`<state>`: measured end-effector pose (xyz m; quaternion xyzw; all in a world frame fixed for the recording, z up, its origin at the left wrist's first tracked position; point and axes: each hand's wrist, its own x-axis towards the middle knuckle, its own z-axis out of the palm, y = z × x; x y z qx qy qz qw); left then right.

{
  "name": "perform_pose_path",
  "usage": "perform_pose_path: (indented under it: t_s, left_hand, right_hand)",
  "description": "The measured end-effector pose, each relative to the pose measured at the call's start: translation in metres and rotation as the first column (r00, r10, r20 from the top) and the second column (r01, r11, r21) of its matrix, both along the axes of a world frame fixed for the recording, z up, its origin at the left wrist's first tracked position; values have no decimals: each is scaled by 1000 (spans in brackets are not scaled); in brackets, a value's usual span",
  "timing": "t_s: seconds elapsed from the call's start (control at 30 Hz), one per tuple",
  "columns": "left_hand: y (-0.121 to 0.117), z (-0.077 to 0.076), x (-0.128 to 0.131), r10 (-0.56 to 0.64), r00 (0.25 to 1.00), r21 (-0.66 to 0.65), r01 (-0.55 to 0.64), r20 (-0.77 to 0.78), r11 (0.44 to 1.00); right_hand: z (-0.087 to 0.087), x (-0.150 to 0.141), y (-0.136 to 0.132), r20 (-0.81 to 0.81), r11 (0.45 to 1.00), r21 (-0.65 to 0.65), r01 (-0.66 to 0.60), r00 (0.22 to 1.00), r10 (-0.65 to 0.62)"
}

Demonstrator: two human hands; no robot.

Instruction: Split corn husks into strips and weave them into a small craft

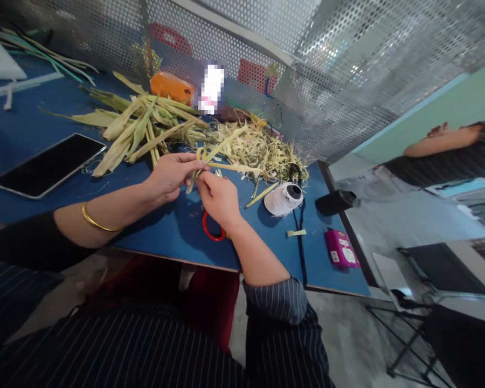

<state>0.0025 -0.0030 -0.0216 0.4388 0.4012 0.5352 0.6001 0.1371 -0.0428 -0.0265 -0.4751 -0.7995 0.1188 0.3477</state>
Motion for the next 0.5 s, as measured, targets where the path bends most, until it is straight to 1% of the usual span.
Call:
perform_pose_path:
  t_s: [0.03, 0.07, 0.1, 0.13, 0.17, 0.2, 0.23, 0.27, 0.3, 0.37, 0.43, 0.5]
  left_hand:
    - [1, 0, 0, 10, 1000, -12, -9, 17, 1000]
    - [2, 0, 0, 20, 999, -18, -19, 32, 1000]
    - [3, 0, 0, 26, 999, -17, -25, 43, 1000]
    - [4, 0, 0, 26, 998, -13, -25, 50, 1000]
    - [4, 0, 0, 19, 999, -7, -19, 49, 1000]
    - [4, 0, 0, 8, 999, -2, -8, 41, 1000]
    - [3, 0, -1, -6, 1000, 3, 5, 28, 1000]
    - [2, 0, -1, -18, 1000, 8, 18, 11, 1000]
    - [1, 0, -1, -28, 1000, 13, 28, -10, 1000]
    - [0, 1, -1, -37, 998, 22, 38, -59, 999]
    - [-1, 3, 0, -26, 994, 28, 29, -103, 999]
    - [-2, 3, 0, 1, 992, 32, 3, -128, 999]
  right_hand:
    - [-1, 0, 2, -151, 995, -102, -5, 989, -10]
    - [-2, 2, 5, -305, 981, -194, -2, 951, -58]
    - [-3, 4, 9, -445, 964, -265, 11, 886, -133]
    - [-3, 6, 13, -562, 951, -308, 32, 801, -209]
    - [-3, 8, 16, -655, 946, -319, 62, 706, -267]
    - [-2, 10, 19, -728, 948, -303, 97, 619, -296]
    - [-1, 11, 20, -779, 955, -263, 136, 554, -293]
    - [1, 11, 20, -809, 963, -208, 170, 524, -267]
    - [3, 11, 19, -816, 970, -150, 193, 529, -232]
    - [7, 9, 14, -777, 980, -60, 190, 607, -166]
    - [11, 9, 8, -704, 991, -23, 135, 702, -112]
    - [14, 10, 5, -629, 996, -26, 81, 774, -79]
